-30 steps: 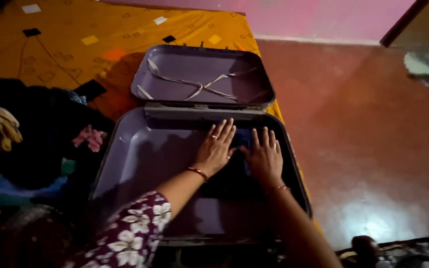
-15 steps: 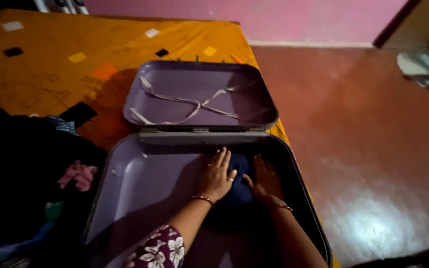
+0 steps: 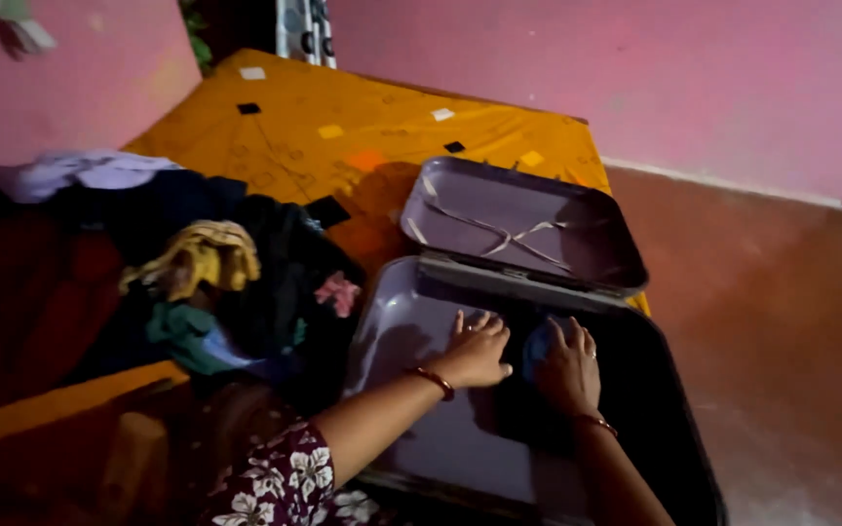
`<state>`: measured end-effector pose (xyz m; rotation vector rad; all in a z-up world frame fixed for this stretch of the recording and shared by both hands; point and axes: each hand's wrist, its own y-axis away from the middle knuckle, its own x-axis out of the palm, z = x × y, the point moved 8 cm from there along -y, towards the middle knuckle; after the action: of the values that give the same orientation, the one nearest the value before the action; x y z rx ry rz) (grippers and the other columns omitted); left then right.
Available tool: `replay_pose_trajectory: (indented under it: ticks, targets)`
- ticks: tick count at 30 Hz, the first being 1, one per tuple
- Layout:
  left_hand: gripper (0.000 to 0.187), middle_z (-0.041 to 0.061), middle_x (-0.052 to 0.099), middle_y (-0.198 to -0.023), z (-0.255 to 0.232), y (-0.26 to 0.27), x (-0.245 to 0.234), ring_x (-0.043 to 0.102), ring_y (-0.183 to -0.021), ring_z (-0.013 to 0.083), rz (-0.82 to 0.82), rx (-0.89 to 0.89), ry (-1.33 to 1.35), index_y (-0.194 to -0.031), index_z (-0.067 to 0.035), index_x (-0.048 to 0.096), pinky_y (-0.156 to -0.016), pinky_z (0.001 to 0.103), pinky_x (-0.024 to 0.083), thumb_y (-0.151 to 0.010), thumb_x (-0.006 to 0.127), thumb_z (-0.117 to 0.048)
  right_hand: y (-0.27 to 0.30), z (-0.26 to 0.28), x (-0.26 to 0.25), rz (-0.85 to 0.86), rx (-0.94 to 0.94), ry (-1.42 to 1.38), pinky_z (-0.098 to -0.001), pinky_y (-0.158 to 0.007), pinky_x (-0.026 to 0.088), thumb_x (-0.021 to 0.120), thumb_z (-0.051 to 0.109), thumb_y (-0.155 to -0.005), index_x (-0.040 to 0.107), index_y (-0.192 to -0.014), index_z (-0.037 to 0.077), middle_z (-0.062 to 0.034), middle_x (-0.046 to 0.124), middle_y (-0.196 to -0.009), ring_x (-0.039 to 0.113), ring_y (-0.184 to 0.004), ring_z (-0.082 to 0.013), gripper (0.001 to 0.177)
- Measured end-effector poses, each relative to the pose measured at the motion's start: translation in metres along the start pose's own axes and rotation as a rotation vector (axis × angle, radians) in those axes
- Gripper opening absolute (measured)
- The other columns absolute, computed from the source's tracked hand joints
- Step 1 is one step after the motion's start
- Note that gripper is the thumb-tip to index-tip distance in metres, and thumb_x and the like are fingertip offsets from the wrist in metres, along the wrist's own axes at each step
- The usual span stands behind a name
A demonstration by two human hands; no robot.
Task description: The recorder packs a variety of clothing and personal items into a purple suitcase on a bed.
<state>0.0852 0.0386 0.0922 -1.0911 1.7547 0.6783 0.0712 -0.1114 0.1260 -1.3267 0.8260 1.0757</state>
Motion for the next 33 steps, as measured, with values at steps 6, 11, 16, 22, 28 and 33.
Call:
replay_pose_trajectory:
  ticks: [6,11,16,22,28,33]
  targets:
    - [0.051,0.013,0.056,-0.143,0.066,0.078,-0.083,0.038,-0.145,0.0353,-0.405,0.011,-0.013,-0.127,-0.004,0.062,-0.116,0.072,0.018,-0.084,0.072,-0.029,0.006,0.112,-0.012,-0.034,-0.056,-0.281,-0.0519,-0.108,0.043,0.07,0.021,-0.089,0.056,-0.139,0.013,-0.0235,0.046,-0.149,0.04,-0.136,-0.0475,0.052]
    - [0.03,0.013,0.074,-0.117,0.136,0.177,-0.133,0.067,-0.118,0.0313,-1.01,-0.054,0.126,-0.111,-0.005,0.074,-0.108,0.046,0.044,-0.081,0.074,-0.006,0.004,0.198,0.009,0.067,-0.295,-0.408,-0.0505,-0.107,0.045,0.078,0.018,-0.08,0.053,-0.136,0.005,-0.0253,0.044,-0.146,0.046,-0.131,-0.0462,0.062]
    - [0.037,0.017,0.071,-0.125,0.167,0.223,-0.15,0.066,-0.119,0.0344,-1.141,-0.074,0.379,-0.115,-0.003,0.071,-0.104,0.043,0.051,-0.079,0.068,0.004,0.013,0.275,-0.013,0.186,-0.305,-0.422,-0.0474,-0.104,0.047,0.075,0.014,-0.083,0.057,-0.135,0.01,-0.0182,0.048,-0.144,0.049,-0.13,-0.0422,0.055]
    - [0.041,0.016,0.07,-0.125,0.169,0.239,-0.166,0.064,-0.121,0.0355,-1.235,-0.13,0.357,-0.12,-0.004,0.068,-0.106,0.045,0.049,-0.08,0.07,0.002,0.004,0.326,-0.02,0.161,-0.327,-0.553,-0.0473,-0.095,0.052,0.067,0.021,-0.091,0.067,-0.127,0.012,-0.0166,0.064,-0.127,0.062,-0.116,-0.0387,0.037]
    - [0.041,0.018,0.066,-0.131,0.179,0.244,-0.17,0.061,-0.124,0.0365,-1.293,-0.125,0.457,-0.127,-0.001,0.064,-0.108,0.045,0.047,-0.086,0.067,-0.002,-0.014,0.364,0.035,0.169,-0.433,-0.664,-0.0485,-0.085,0.054,0.066,0.026,-0.09,0.054,-0.133,-0.002,-0.0232,0.065,-0.12,0.065,-0.104,-0.0416,0.053]
    - [0.034,0.019,0.064,-0.13,0.178,0.246,-0.174,0.06,-0.122,0.0374,-1.31,-0.075,0.502,-0.126,0.0,0.064,-0.109,0.046,0.045,-0.094,0.062,-0.011,-0.023,0.375,0.099,0.227,-0.548,-0.522,-0.0505,-0.088,0.053,0.066,0.024,-0.087,0.066,-0.117,-0.003,-0.0247,0.07,-0.112,0.064,-0.105,-0.043,0.041]
